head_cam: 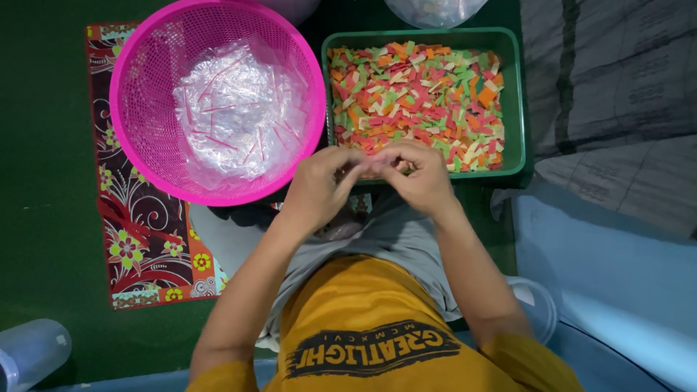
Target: Packaging small colorful crackers into clear plastic bags
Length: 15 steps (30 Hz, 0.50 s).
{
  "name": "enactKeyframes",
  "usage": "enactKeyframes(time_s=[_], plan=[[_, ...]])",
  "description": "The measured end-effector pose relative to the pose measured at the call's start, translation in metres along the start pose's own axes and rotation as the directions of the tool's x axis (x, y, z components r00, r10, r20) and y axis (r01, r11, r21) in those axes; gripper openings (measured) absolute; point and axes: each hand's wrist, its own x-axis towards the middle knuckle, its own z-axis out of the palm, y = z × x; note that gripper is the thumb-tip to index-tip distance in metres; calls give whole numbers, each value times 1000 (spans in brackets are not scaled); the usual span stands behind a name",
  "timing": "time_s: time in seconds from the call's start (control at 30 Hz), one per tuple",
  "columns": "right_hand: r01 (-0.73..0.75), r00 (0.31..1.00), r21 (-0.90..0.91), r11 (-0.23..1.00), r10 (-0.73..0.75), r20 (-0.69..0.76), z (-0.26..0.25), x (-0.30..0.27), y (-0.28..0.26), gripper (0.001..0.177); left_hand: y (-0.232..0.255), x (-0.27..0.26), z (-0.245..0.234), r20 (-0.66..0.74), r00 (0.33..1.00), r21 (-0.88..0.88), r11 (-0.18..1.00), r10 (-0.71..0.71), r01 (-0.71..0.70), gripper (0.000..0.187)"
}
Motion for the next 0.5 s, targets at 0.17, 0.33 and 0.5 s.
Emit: enactKeyframes(time_s=[0.17,0.33,0.5], plan=[[110,993,-14,994,-110,44,0,0,-7,8,-9,-11,4,-26,997,23,997,78,-77,7],[149,983,15,989,-150,108,-1,-3,-19,7,-1,-19,0,-12,998,-31,998,61,-61,6],[-162,970,165,973,188,-155,-17,-12,4,5,-3,-6,-50,-131,991,177,983,-14,38,26]])
